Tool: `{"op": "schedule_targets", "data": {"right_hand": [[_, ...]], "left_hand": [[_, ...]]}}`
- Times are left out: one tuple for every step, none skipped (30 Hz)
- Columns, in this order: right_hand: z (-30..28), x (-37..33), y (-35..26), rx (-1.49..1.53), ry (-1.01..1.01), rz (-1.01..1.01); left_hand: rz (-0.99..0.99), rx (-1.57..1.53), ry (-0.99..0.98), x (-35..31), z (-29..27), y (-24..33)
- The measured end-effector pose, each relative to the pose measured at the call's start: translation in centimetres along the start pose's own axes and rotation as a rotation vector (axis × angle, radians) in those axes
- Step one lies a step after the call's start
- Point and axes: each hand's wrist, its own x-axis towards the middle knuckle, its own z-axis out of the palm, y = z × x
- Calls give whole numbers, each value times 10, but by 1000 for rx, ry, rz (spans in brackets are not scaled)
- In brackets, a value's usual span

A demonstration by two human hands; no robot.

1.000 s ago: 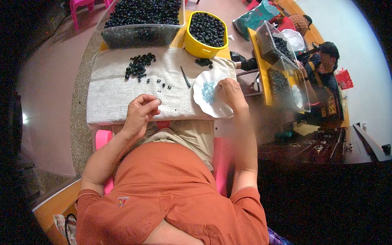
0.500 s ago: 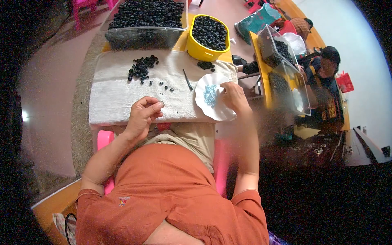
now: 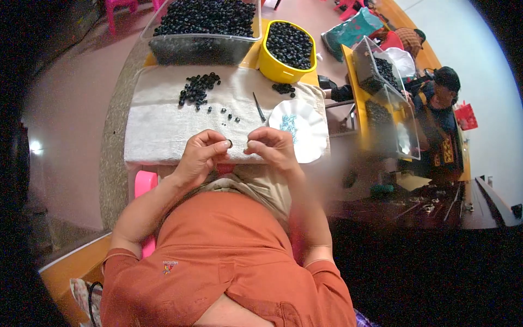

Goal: Assembling small black plastic components by hand at a workbench.

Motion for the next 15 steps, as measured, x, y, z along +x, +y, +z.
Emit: {"op": "schedule_targets", "data": {"right_hand": [[5, 1, 3, 56, -26, 28], [8, 1, 4, 110, -50, 54], [10, 1, 3, 110, -53, 54], [13, 1, 0, 133, -86, 100], [15, 2, -1, 156, -120, 144], [17, 2, 2, 154, -131, 123], [17, 2, 4, 154, -136, 121], [16, 1, 5, 155, -131, 115], [16, 1, 6, 156, -126, 108], [16, 1, 6, 156, -130, 104], [15, 1, 6, 156, -123, 110], [16, 1, 7, 157, -115, 116], [17, 1, 7, 158, -121, 111], [19, 1, 7, 171, -103, 95], [20, 0, 7, 185, -86, 79]], "left_hand": [[0, -2, 5, -1, 0, 0], [-32, -36, -30, -1, 1, 1], [-63, -69, -66, -2, 2, 2], [-61, -70, -64, -3, 2, 3], [-84, -70, -95, -4, 2, 3], [-107, -70, -126, -4, 3, 4], [-103, -69, -124, -4, 2, 4], [-109, -72, -126, -3, 2, 2], [-115, -74, -127, -2, 2, 2], [-110, -72, -126, -1, 1, 2], [-120, -71, -133, -1, 1, 1], [-129, -69, -139, -1, 0, 1], [-123, -65, -137, -1, 0, 1], [-123, -68, -136, -2, 0, 1], [-123, -71, -135, -2, 1, 1]]}}
